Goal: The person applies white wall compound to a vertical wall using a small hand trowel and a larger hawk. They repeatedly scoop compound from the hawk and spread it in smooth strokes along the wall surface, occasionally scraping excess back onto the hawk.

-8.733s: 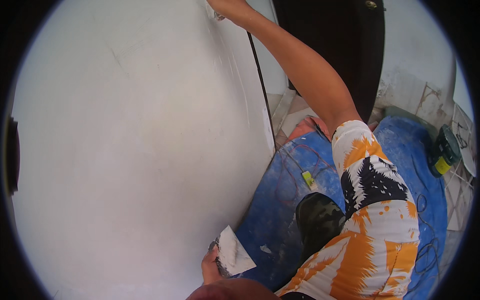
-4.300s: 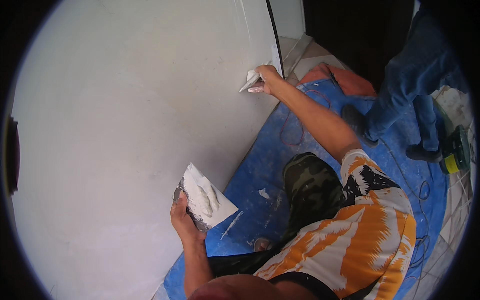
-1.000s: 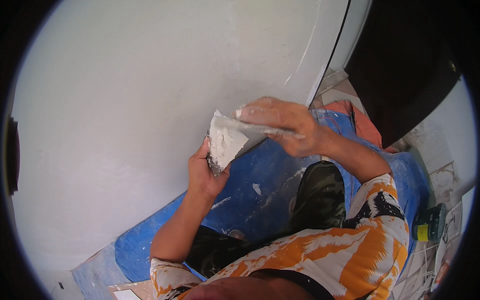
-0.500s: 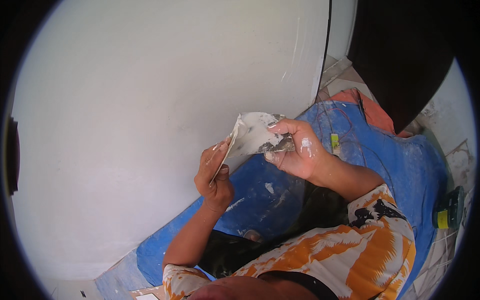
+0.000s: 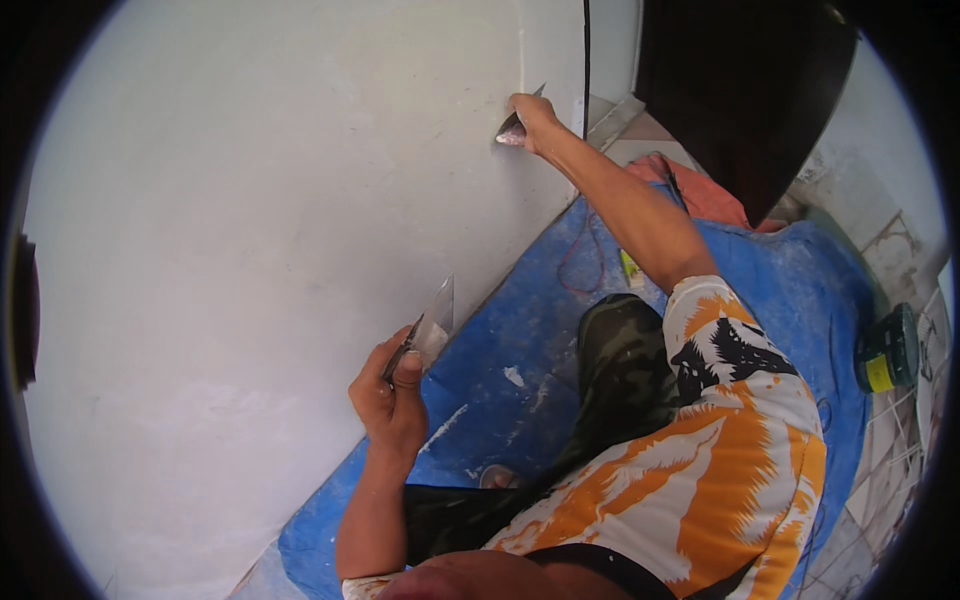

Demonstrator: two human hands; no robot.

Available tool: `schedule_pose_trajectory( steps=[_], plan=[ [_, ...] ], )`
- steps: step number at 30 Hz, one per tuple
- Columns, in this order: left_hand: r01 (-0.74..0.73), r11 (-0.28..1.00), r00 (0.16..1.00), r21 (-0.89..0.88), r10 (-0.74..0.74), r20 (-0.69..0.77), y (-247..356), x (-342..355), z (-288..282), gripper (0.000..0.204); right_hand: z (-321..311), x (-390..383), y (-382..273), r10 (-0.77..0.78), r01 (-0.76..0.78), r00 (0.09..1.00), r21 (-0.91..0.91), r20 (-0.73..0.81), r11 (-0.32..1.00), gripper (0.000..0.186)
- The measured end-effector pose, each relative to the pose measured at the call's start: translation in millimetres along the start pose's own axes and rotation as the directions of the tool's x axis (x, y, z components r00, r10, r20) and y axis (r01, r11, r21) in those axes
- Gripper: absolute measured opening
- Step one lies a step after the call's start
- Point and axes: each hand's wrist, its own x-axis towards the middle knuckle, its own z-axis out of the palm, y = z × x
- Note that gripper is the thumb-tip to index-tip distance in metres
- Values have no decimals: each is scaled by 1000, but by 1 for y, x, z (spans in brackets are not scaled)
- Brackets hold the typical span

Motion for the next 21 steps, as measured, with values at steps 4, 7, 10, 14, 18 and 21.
schedule_pose_trajectory(
  steps=[4,7,10,14,18,21],
  plan=[
    [42,999,999,21,-42,-7,-2,-3,-1,21,-31,-24,-26,-126,121,988,60,88,991,28],
    [93,996,996,-13,-92,18,2,-2,-1,22,-60,-37,22,20,-17,999,81,-31,997,27],
    [144,989,981,-26,-139,134,13,1,-3,27,-57,-16,44,48,-36,994,118,-95,992,26],
    [143,985,978,-94,-126,165,26,-1,-10,35,-26,27,-36,-127,126,981,-12,-146,992,24],
    [173,973,978,-150,-152,143,25,-1,-17,35,21,15,-191,-367,357,929,-147,-52,923,22],
    [165,973,982,-161,-147,121,21,5,-16,35,78,-24,-294,-597,552,798,-301,-82,778,26]
  ],
)
